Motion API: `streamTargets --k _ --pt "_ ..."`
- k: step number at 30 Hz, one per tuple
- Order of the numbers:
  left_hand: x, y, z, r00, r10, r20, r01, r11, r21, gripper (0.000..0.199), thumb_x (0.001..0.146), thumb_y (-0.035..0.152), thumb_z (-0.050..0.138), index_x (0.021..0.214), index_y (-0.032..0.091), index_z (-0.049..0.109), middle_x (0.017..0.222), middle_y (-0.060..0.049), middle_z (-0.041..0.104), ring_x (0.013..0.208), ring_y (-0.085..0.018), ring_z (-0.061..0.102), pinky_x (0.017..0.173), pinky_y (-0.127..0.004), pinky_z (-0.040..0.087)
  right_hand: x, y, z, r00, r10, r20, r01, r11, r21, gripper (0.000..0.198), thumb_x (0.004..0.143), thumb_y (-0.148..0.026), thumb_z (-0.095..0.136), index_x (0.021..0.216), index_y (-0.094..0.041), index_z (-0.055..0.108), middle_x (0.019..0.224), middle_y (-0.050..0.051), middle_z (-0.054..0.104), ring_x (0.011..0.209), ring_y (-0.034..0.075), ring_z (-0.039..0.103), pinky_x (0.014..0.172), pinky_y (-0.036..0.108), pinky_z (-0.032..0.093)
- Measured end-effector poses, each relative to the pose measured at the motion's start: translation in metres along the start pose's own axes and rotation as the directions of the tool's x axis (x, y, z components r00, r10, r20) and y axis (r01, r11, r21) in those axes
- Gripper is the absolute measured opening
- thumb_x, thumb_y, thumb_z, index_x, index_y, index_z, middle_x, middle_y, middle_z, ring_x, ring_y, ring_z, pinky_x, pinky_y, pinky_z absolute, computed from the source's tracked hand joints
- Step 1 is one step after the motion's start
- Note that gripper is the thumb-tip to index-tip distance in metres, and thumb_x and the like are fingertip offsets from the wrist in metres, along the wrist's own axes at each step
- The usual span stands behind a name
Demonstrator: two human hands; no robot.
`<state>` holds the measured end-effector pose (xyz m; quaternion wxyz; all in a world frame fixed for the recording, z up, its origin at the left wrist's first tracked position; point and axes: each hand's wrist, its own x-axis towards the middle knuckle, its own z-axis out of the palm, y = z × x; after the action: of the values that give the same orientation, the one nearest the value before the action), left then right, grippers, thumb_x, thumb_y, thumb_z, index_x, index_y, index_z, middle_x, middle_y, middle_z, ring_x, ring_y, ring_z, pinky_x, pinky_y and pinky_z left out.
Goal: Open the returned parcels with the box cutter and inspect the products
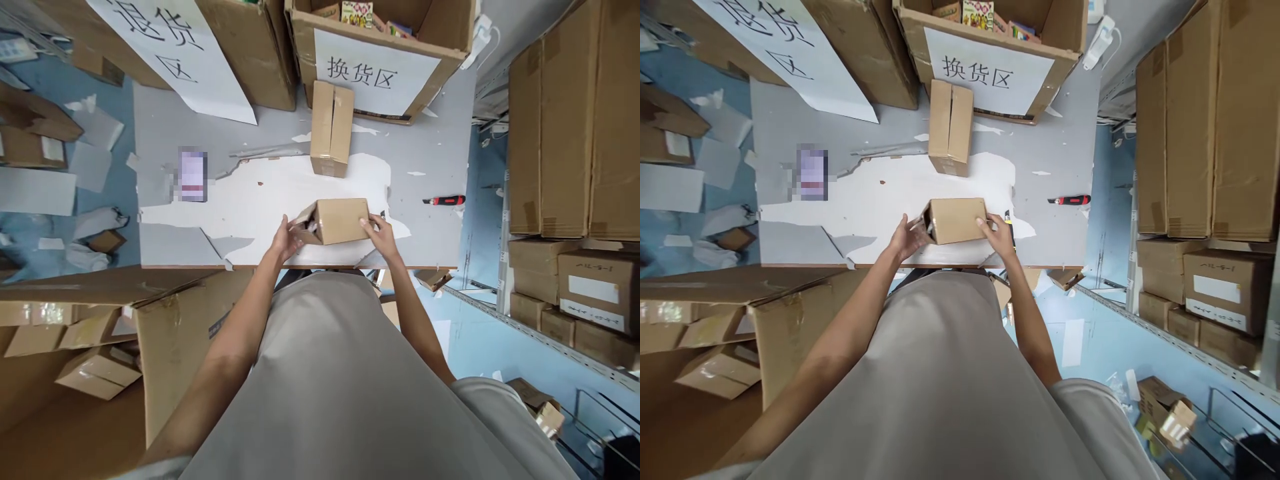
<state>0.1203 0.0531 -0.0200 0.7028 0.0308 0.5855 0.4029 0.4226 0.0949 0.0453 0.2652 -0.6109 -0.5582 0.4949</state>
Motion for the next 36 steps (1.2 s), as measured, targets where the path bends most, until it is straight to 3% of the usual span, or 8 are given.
streamTargets --k 3,6,11,15,20,26,32,36 --pt "-0.005 0.008 0.011 0.998 -0.060 -0.019 0.060 0.998 0.022 0.067 0.100 0.085 0.069 0.119 0.021 0.072 0.099 -0.011 0.076 0.092 -0.027 0.073 0.083 -0.039 0.061 -0.012 0.011 -0.017 0.997 0.079 0.004 -0.079 0.989 0.127 0.084 0.091 -0.090 0.066 0.131 -0.018 0.079 0.140 0.017 0.083 0.131 0.031 0.076 0.115 0.044 0.061" --pt "-0.020 0.027 0.005 0.997 0.069 -0.036 -0.060 0.978 0.197 0.070 0.093 0.084 0.078 0.122 0.020 0.075 0.114 -0.013 0.079 0.105 -0.028 0.072 0.092 -0.040 0.060 -0.022 0.021 -0.011 0.989 0.144 -0.010 -0.139 0.970 0.201 0.085 0.091 -0.091 0.066 0.137 -0.021 0.074 0.147 0.018 0.081 0.137 0.031 0.074 0.111 0.043 0.064" --pt "-0.056 0.067 -0.039 0.925 0.372 -0.073 -0.300 0.836 0.461 0.076 0.087 0.086 0.079 0.128 0.022 0.077 0.134 -0.012 0.080 0.124 -0.031 0.069 0.109 -0.045 0.059 -0.020 0.044 0.048 0.968 0.251 0.014 -0.231 0.867 0.442 0.070 0.083 -0.075 0.083 0.135 -0.030 0.069 0.148 0.011 0.079 0.141 0.027 0.074 0.114 0.043 0.064" --pt "-0.066 0.077 -0.060 0.894 0.427 -0.135 -0.284 0.773 0.567 0.063 0.094 0.070 0.079 0.132 0.020 0.073 0.133 -0.015 0.081 0.128 -0.033 0.072 0.120 -0.048 0.054 0.000 0.055 0.105 0.942 0.307 0.139 -0.331 0.764 0.555 0.061 0.078 -0.064 0.084 0.127 -0.029 0.073 0.152 0.010 0.078 0.143 0.027 0.072 0.124 0.048 0.059" --pt "-0.060 0.058 -0.064 0.876 0.410 -0.254 -0.230 0.818 0.527 0.045 0.096 0.047 0.083 0.125 0.022 0.061 0.144 -0.019 0.074 0.142 -0.031 0.070 0.126 -0.045 0.051 0.007 0.053 0.120 0.963 0.263 0.058 -0.269 0.920 0.285 0.064 0.084 -0.061 0.077 0.135 -0.021 0.078 0.158 0.018 0.075 0.151 0.034 0.067 0.132 0.059 0.051" --pt "-0.068 0.038 -0.080 0.876 0.404 -0.265 -0.207 0.809 0.550 0.046 0.095 0.056 0.082 0.118 0.023 0.060 0.139 -0.016 0.074 0.130 -0.030 0.074 0.120 -0.049 0.057 -0.016 0.021 0.087 0.993 -0.083 0.084 0.074 0.992 0.106 0.078 0.099 -0.053 0.072 0.173 -0.029 0.058 0.180 0.015 0.056 0.163 0.031 0.058 0.129 0.053 0.055" --pt "-0.067 0.036 -0.089 0.901 0.373 -0.220 -0.207 0.817 0.538 0.054 0.087 0.075 0.084 0.095 0.025 0.063 0.126 -0.014 0.081 0.129 -0.035 0.075 0.113 -0.052 0.064 -0.002 -0.020 0.089 0.947 -0.254 0.195 0.287 0.943 -0.166 0.041 0.111 -0.054 0.069 0.139 -0.028 0.084 0.157 0.014 0.076 0.150 0.030 0.068 0.133 0.049 0.051" --pt "-0.065 0.034 -0.092 0.909 0.379 -0.173 -0.259 0.839 0.479 0.049 0.079 0.065 0.090 0.080 0.024 0.064 0.145 -0.017 0.080 0.143 -0.039 0.072 0.121 -0.056 0.060 0.009 -0.039 0.089 0.949 -0.210 0.234 0.283 0.895 -0.346 0.044 0.117 -0.059 0.060 0.131 -0.024 0.084 0.139 0.014 0.083 0.133 0.030 0.076 0.120 0.045 0.058"
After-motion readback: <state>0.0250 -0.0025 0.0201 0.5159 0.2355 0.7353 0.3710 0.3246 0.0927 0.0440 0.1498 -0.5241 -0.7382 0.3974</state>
